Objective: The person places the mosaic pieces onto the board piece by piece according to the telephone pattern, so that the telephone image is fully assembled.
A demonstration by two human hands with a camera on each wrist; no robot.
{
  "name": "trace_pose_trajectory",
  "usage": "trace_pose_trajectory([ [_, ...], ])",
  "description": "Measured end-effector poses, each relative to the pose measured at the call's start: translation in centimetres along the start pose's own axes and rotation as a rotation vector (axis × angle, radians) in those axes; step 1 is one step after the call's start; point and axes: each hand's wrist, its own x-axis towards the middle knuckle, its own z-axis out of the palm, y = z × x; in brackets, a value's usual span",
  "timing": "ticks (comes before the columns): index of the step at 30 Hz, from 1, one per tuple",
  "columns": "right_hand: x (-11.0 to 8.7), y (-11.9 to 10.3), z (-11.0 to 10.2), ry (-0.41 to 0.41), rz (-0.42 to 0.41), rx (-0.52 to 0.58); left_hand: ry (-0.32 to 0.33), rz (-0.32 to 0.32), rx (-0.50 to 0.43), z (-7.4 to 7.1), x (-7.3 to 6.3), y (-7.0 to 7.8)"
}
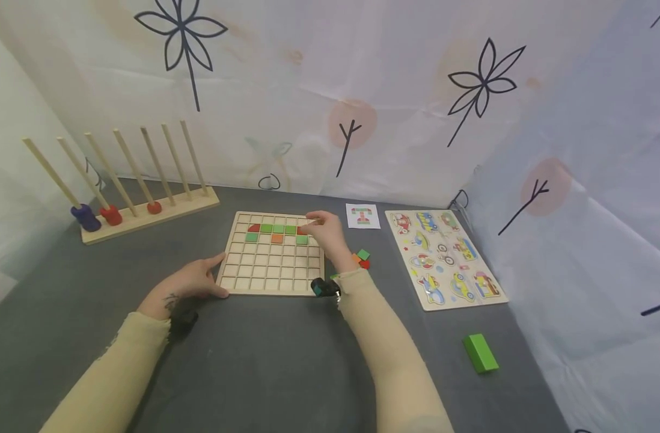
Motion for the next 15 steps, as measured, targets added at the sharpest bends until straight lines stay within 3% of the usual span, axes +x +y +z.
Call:
trace_pose_trajectory([
  [3, -0.4, 0.8, -2.0, 0.01, -0.011, -0.051, -0.004, 0.0, -0.006, 0.0, 0.0, 0.0],
  [9, -1.3, 3.3, -5.7, 0.009, -0.029, -0.255, -0.004, -0.001, -0.003, 0.0, 0.0, 0.0],
  [15, -2.5, 4.8, -8.3, -0.094, -0.084, -0.531, -0.003, -0.002, -0.001, 0.0, 0.0, 0.1],
])
